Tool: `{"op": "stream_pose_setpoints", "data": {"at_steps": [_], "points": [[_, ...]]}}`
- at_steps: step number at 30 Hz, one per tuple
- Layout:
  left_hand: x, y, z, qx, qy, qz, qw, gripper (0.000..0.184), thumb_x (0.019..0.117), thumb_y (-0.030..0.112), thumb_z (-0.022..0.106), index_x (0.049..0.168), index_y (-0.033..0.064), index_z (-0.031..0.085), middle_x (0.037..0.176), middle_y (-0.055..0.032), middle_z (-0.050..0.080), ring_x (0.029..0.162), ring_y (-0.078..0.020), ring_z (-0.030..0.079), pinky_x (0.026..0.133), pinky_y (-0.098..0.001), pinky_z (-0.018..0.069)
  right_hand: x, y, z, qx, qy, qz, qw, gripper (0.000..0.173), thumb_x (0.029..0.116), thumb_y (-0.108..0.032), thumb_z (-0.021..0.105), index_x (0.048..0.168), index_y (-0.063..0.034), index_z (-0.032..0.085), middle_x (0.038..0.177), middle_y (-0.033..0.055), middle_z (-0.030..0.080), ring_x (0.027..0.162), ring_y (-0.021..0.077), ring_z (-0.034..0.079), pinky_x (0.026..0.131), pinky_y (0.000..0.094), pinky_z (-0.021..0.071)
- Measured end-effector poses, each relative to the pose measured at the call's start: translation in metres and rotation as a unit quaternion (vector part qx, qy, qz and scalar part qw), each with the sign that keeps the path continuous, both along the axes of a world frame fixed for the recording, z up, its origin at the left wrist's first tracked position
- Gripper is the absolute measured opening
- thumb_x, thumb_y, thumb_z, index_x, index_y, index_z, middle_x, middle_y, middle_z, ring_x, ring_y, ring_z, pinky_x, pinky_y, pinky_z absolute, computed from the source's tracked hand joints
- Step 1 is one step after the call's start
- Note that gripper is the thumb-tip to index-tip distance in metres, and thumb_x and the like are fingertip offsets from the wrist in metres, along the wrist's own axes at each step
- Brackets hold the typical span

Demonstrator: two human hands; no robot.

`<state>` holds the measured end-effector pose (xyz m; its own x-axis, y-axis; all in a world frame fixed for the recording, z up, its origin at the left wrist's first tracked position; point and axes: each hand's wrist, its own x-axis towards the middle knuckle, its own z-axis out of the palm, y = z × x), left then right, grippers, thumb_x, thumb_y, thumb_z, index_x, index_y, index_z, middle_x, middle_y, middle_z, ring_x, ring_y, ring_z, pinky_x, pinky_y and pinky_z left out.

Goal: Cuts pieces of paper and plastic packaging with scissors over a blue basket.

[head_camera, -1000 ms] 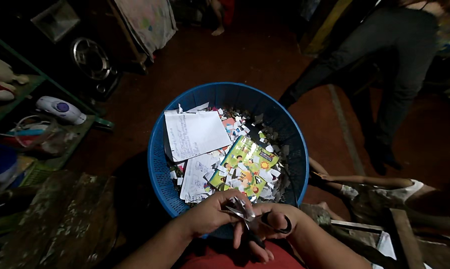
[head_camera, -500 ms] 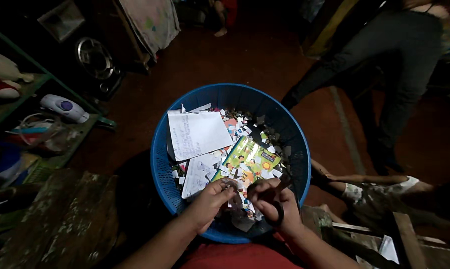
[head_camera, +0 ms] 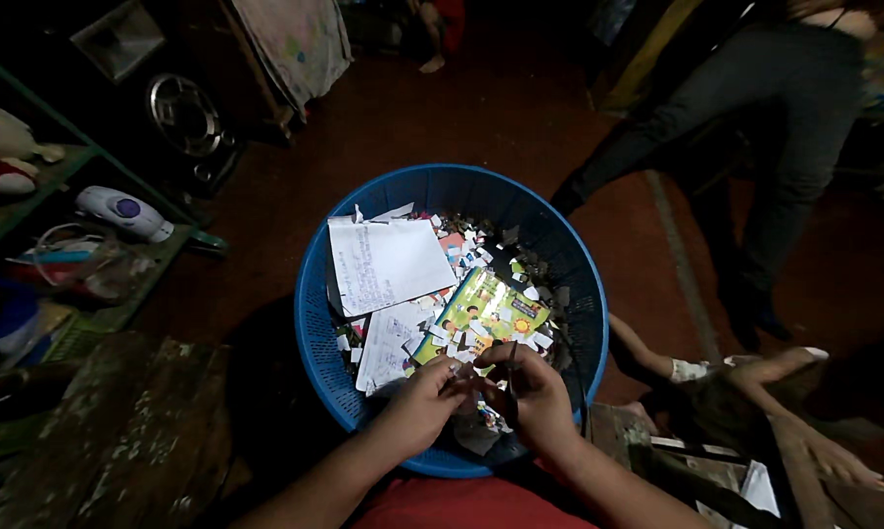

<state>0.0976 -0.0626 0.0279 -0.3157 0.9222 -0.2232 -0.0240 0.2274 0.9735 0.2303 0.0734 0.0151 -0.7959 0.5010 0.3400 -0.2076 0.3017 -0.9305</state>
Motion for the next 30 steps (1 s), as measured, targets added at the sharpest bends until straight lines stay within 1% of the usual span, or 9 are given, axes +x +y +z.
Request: {"op": "stream_pose_setpoints", "data": {"at_steps": [2, 6, 11, 14, 19, 23, 27, 29, 30], "points": [[0.000, -0.001, -0.003, 0.006, -0.022, -0.011, 1.000, 0.019, 0.1013, 0.006, 0.055, 0.115, -0.0027, 0.065, 0.110, -0.0066, 0.062, 0.096, -0.0061, 0.063, 0.087, -0.0240, 0.0542, 0.000, 0.002, -0.002, 0.010, 0.000, 0.008, 1.000, 0.026, 0.0871, -0.012, 0.076, 0.112, -0.0092, 0.069, 0.111, 0.0021, 0.072, 0.093, 0.0037, 0.066, 0.077, 0.0190, 0.0557], [-0.002, -0.004, -0.003, -0.005, -0.038, -0.046, 0.998, 0.026, 0.1029, 0.008, 0.048, 0.119, -0.0016, 0.066, 0.117, -0.0068, 0.065, 0.106, -0.0069, 0.063, 0.095, -0.0284, 0.0533, -0.001, 0.005, -0.002, 0.004, -0.013, 0.060, 0.998, 0.025, 0.0900, -0.013, 0.075, 0.113, -0.0084, 0.068, 0.120, 0.0053, 0.072, 0.104, 0.0082, 0.068, 0.081, 0.0228, 0.0572], [-0.002, -0.007, 0.008, -0.053, -0.088, -0.079, 0.992, 0.031, 0.1027, 0.008, 0.045, 0.129, 0.0028, 0.061, 0.115, -0.0018, 0.067, 0.100, -0.0041, 0.064, 0.091, -0.0285, 0.0548, 0.000, 0.007, -0.001, -0.006, -0.023, 0.100, 0.995, 0.015, 0.0911, -0.012, 0.074, 0.105, -0.0082, 0.070, 0.108, 0.0023, 0.072, 0.094, 0.0046, 0.067, 0.074, 0.0202, 0.0559], [-0.002, -0.008, 0.003, 0.008, -0.131, -0.111, 0.985, 0.025, 0.1073, 0.009, 0.043, 0.128, 0.0031, 0.056, 0.105, -0.0010, 0.068, 0.085, -0.0089, 0.071, 0.076, -0.0303, 0.0631, 0.001, 0.006, -0.001, 0.021, -0.020, 0.103, 0.994, 0.016, 0.0915, -0.009, 0.073, 0.107, -0.0069, 0.070, 0.108, 0.0049, 0.072, 0.094, 0.0065, 0.067, 0.076, 0.0213, 0.0571], [-0.004, -0.010, -0.003, 0.031, -0.099, -0.128, 0.986, 0.024, 0.1065, 0.012, 0.043, 0.125, 0.0050, 0.056, 0.102, 0.0026, 0.065, 0.080, -0.0027, 0.065, 0.068, -0.0226, 0.0585, 0.000, 0.004, -0.003, 0.078, -0.016, 0.089, 0.993, 0.016, 0.0923, -0.012, 0.073, 0.106, -0.0062, 0.070, 0.103, 0.0059, 0.071, 0.094, 0.0074, 0.067, 0.080, 0.0222, 0.0576], [-0.003, -0.008, 0.001, 0.005, -0.127, -0.114, 0.985, 0.025, 0.1051, 0.008, 0.042, 0.124, 0.0051, 0.057, 0.101, 0.0026, 0.064, 0.077, -0.0029, 0.064, 0.066, -0.0217, 0.0572, 0.001, 0.001, -0.002, 0.061, -0.027, 0.054, 0.996, 0.014, 0.0892, -0.007, 0.073, 0.101, -0.0020, 0.069, 0.097, 0.0064, 0.070, 0.085, 0.0054, 0.067, 0.074, 0.0207, 0.0591], [-0.003, -0.005, 0.006, -0.026, -0.198, -0.080, 0.977, 0.022, 0.1027, 0.013, 0.054, 0.124, 0.0081, 0.056, 0.097, 0.0034, 0.065, 0.071, -0.0036, 0.064, 0.066, -0.0210, 0.0570, 0.001, 0.000, 0.000, -0.014, -0.001, 0.021, 1.000, 0.016, 0.0883, -0.005, 0.074, 0.102, -0.0045, 0.065, 0.098, 0.0018, 0.071, 0.084, 0.0040, 0.069, 0.073, 0.0217, 0.0608], [-0.002, -0.004, 0.008, -0.013, -0.178, -0.058, 0.982, 0.024, 0.0991, 0.010, 0.059, 0.123, 0.0070, 0.057, 0.095, 0.0039, 0.066, 0.071, -0.0027, 0.063, 0.067, -0.0204, 0.0563, 0.002, 0.000, 0.000, -0.036, 0.019, 0.007, 0.999, 0.018, 0.0877, -0.006, 0.074, 0.104, -0.0087, 0.065, 0.100, -0.0010, 0.071, 0.086, 0.0034, 0.069, 0.075, 0.0219, 0.0612], [-0.002, -0.003, 0.009, -0.010, -0.167, -0.036, 0.985, 0.028, 0.0979, 0.007, 0.060, 0.126, 0.0044, 0.058, 0.100, 0.0020, 0.067, 0.073, -0.0035, 0.064, 0.069, -0.0210, 0.0564, 0.002, 0.000, 0.000, -0.047, 0.028, 0.001, 0.998, 0.020, 0.0875, -0.006, 0.074, 0.105, -0.0117, 0.066, 0.100, -0.0029, 0.071, 0.086, 0.0028, 0.069, 0.075, 0.0217, 0.0610]]}}
